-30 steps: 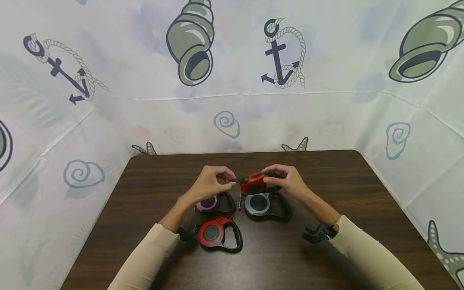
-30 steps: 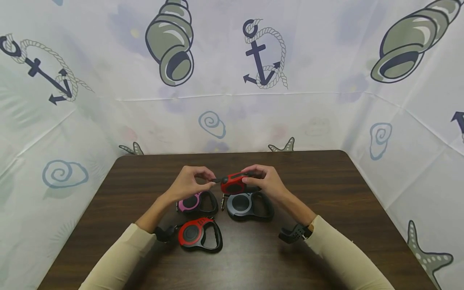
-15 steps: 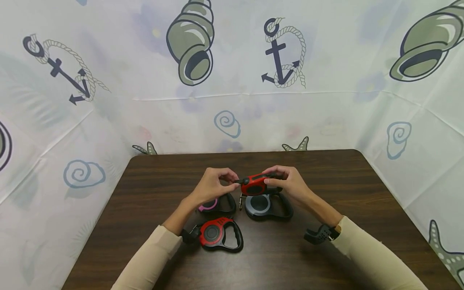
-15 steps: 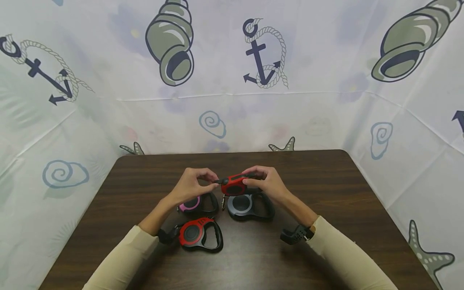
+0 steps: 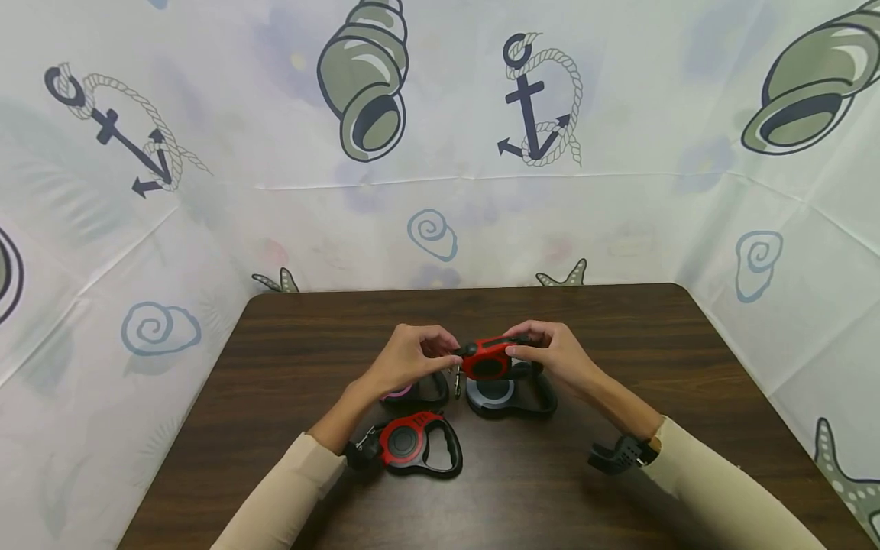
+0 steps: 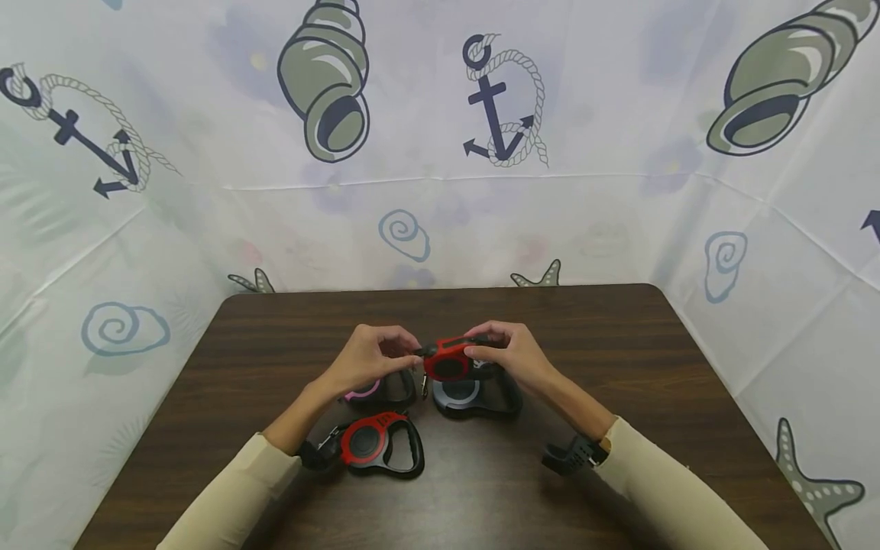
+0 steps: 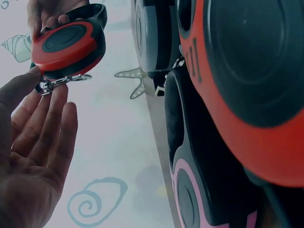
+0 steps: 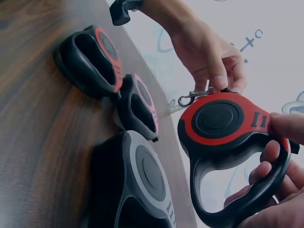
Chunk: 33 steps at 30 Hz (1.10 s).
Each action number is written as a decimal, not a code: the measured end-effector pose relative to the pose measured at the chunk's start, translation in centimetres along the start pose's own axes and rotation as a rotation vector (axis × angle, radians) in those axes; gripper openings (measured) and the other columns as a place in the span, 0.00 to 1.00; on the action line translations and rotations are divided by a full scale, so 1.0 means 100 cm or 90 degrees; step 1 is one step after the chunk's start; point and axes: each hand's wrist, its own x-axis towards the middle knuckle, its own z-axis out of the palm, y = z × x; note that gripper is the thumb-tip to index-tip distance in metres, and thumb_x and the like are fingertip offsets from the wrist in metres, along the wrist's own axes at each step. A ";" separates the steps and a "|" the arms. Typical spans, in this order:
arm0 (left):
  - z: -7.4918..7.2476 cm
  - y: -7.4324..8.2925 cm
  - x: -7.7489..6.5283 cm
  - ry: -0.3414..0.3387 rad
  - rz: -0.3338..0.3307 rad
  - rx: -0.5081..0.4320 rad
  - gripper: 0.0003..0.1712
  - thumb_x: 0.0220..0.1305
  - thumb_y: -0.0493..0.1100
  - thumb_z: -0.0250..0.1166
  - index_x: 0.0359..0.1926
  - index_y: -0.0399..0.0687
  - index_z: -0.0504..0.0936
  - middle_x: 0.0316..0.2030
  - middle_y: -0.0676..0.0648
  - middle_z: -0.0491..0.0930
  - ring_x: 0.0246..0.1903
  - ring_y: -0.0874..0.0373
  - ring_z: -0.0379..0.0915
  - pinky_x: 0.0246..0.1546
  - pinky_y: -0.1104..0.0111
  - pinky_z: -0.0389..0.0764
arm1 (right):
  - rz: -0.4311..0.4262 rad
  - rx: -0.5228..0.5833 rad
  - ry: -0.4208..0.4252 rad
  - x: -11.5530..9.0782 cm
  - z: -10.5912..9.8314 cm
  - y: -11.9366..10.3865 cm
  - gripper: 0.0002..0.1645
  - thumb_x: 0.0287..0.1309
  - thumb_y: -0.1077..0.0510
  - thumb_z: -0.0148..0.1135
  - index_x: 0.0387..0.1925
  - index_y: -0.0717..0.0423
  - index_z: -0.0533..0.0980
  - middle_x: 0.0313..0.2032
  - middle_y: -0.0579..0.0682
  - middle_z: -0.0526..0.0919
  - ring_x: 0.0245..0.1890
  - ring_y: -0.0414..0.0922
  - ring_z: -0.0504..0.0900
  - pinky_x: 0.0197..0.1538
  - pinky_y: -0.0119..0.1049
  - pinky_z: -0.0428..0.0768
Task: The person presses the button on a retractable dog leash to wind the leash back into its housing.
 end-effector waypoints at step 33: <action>0.041 0.010 -0.031 -0.212 -0.076 -0.046 0.11 0.58 0.36 0.81 0.39 0.43 0.87 0.33 0.51 0.88 0.29 0.71 0.84 0.35 0.73 0.86 | 0.173 0.058 -0.086 -0.060 0.016 0.027 0.25 0.70 0.57 0.69 0.59 0.72 0.77 0.31 0.48 0.82 0.33 0.42 0.78 0.43 0.34 0.79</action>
